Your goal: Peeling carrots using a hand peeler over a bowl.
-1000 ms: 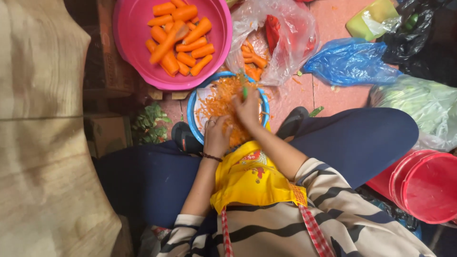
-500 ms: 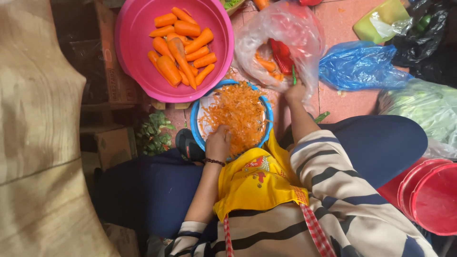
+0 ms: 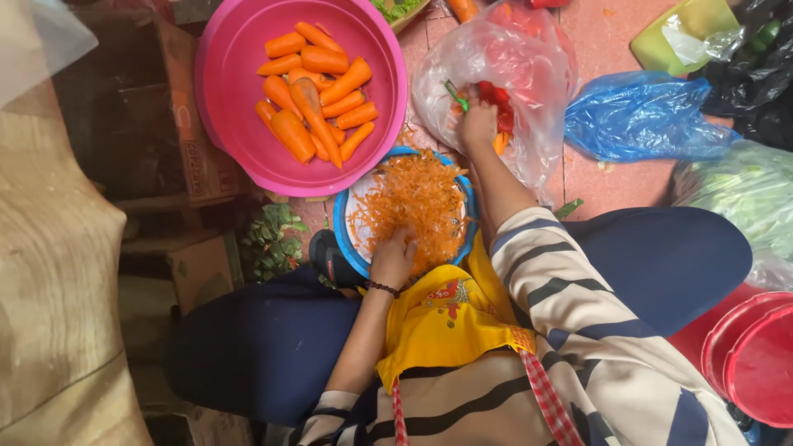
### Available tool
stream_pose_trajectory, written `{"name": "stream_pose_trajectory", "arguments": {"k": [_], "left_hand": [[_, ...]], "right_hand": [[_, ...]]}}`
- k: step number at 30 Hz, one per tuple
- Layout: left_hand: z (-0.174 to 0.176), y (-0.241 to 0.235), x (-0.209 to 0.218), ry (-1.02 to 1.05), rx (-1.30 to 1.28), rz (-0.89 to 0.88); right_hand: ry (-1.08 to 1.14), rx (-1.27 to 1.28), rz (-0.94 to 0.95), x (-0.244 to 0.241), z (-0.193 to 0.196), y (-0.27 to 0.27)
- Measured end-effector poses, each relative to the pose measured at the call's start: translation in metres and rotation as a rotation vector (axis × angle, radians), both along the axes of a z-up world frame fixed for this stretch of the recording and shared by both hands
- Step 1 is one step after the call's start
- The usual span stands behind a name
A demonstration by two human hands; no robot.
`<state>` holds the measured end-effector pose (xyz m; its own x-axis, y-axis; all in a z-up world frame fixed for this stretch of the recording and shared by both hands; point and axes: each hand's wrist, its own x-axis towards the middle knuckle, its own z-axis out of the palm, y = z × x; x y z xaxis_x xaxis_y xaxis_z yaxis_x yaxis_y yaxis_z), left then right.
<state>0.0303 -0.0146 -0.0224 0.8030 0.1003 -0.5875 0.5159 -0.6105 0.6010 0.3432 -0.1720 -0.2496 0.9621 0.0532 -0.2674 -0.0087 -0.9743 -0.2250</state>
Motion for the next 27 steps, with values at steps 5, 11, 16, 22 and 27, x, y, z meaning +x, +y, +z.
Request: {"name": "stream_pose_trajectory", "arguments": {"k": [5, 11, 16, 22, 27], "left_hand": [[-0.010, -0.003, 0.003, 0.033, -0.009, 0.011], [-0.012, 0.001, 0.008, 0.054, -0.002, -0.021], [-0.027, -0.009, -0.005, -0.144, 0.057, 0.059], [-0.021, -0.009, -0.001, -0.216, 0.020, 0.081], [-0.031, -0.011, -0.002, -0.228, 0.051, 0.061]], "right_hand": [[0.112, 0.103, 0.208, -0.029, 0.001, 0.066], [0.277, 0.001, 0.352, -0.002, -0.028, 0.049], [0.260, 0.002, 0.236, 0.047, 0.075, 0.014], [0.030, 0.364, 0.121, 0.110, 0.072, -0.069], [-0.586, 0.172, 0.049, 0.140, 0.086, -0.146]]}}
